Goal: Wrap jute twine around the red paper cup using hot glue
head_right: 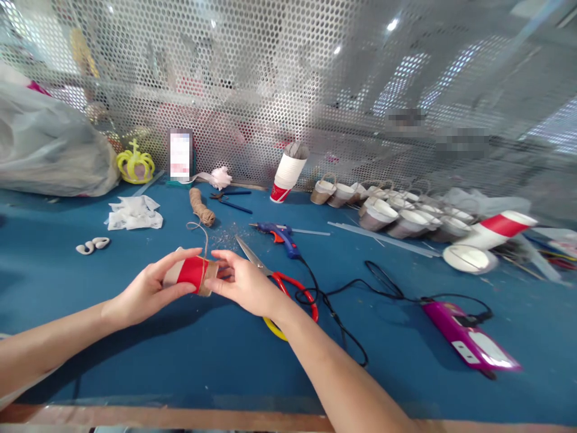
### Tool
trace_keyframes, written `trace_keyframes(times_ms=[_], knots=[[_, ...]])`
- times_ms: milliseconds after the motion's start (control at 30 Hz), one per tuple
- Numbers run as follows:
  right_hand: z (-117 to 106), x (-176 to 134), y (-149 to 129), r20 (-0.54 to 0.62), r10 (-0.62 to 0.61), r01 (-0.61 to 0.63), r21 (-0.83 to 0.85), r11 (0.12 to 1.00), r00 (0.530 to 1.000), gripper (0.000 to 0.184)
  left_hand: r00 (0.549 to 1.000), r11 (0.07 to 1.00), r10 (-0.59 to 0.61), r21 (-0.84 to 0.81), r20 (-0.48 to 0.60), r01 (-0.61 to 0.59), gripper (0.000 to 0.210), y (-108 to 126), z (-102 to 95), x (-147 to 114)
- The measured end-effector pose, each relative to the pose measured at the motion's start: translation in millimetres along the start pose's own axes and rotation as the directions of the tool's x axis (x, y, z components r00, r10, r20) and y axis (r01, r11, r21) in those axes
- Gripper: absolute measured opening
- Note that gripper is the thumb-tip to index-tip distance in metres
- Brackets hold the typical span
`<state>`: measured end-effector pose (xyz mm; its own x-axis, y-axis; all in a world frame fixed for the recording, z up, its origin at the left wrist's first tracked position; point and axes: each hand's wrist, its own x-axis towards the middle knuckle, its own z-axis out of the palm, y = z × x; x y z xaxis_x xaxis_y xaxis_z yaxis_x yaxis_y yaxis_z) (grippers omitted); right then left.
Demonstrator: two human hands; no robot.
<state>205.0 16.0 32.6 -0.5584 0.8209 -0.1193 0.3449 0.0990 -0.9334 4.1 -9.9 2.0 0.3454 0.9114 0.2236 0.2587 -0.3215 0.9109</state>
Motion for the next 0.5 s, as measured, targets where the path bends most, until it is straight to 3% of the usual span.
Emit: trace_keyframes(times_ms=[133, 233, 367, 500], knots=[[5, -2, 0, -0.105, -0.141, 0.106, -0.285, 0.953, 0.984, 0.059, 0.994, 0.970, -0.108, -0.214, 0.023, 0.111, 0.052, 3, -2.8, 5], [4, -3, -4, -0.056, -0.150, 0.119, -0.371, 0.921, 0.987, 0.059, 0.993, 0.975, -0.104, -0.191, 0.049, 0.112, 0.041, 3, -3.7, 7], [0, -1, -8, 0.036, -0.106, 0.112, -0.230, 0.967, 0.994, 0.055, 0.996, 0.995, -0.048, -0.086, 0.076, 0.055, 0.035, 1, -3.1, 6], [3, 7, -11, 0.060, -0.144, 0.143, 0.020, 0.989, 0.988, 0.058, 0.988, 0.994, -0.086, -0.059, 0.128, 0.095, 0.035, 2, -2.7, 5]])
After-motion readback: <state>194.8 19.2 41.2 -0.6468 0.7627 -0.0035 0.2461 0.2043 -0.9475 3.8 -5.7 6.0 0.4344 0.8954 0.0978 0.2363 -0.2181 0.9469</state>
